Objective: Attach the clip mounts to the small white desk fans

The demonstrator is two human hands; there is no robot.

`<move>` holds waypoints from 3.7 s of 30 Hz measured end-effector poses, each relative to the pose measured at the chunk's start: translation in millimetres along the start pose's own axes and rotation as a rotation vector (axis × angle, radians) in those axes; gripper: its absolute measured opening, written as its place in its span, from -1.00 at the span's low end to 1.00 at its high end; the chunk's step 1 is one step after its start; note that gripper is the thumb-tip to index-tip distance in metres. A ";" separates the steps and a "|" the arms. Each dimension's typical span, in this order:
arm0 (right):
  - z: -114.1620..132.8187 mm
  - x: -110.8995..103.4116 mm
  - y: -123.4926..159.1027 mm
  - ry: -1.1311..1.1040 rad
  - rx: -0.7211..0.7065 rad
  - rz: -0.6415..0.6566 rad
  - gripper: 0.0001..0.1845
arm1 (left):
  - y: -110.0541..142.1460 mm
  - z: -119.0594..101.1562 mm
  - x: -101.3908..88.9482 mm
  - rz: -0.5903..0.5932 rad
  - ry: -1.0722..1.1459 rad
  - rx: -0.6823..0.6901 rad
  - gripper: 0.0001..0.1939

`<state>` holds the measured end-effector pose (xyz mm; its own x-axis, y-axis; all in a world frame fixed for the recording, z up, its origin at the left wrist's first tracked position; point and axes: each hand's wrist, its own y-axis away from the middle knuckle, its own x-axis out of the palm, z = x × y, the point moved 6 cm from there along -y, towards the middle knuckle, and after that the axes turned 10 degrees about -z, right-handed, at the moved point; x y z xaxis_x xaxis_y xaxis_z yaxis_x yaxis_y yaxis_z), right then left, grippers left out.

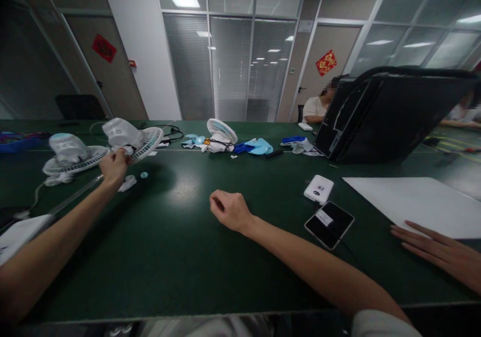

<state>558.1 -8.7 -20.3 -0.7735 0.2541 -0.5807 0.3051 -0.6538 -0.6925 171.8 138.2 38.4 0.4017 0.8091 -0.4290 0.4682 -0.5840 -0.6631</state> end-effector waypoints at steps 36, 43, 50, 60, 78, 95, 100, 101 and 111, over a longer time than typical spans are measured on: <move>-56.8 -4.8 0.7 0.080 0.336 -0.248 -0.35 | 162.1 -133.6 13.5 0.673 0.361 0.522 -0.43; -57.9 -6.3 0.7 0.085 0.314 -0.271 -0.37 | 52.0 -32.9 33.8 0.288 -0.304 0.532 -0.43; -56.2 -7.3 -0.5 0.106 0.292 -0.285 -0.40 | 53.2 21.6 55.2 0.627 -0.389 0.575 -0.55; -58.9 -3.8 -0.8 0.145 0.254 -0.284 -0.40 | 55.4 3.3 46.4 0.548 -0.272 0.531 -0.53; -92.5 9.5 -32.6 0.266 0.246 -0.282 -0.45 | 265.2 -194.2 -21.5 0.884 0.420 1.271 -0.69; -54.8 -33.6 -21.4 0.165 0.180 -0.219 -0.45 | 218.9 -159.6 -43.8 0.709 0.528 0.681 -0.71; -9.1 -42.8 7.7 0.126 0.050 0.052 -0.61 | 232.7 -132.0 -25.5 0.895 0.263 0.610 -0.58; -4.2 -37.5 14.5 0.146 0.026 0.127 -0.58 | 235.7 -130.9 -23.2 0.899 0.249 0.623 -0.60; -5.1 -20.4 24.1 0.118 -0.023 0.183 -0.75 | 232.6 -121.8 -16.4 0.961 0.583 0.217 -0.73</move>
<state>584.1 -26.1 -27.3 -0.6340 0.2153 -0.7428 0.4483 -0.6804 -0.5798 370.0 -18.9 -34.1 0.8507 -0.1521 -0.5032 -0.3524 -0.8753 -0.3313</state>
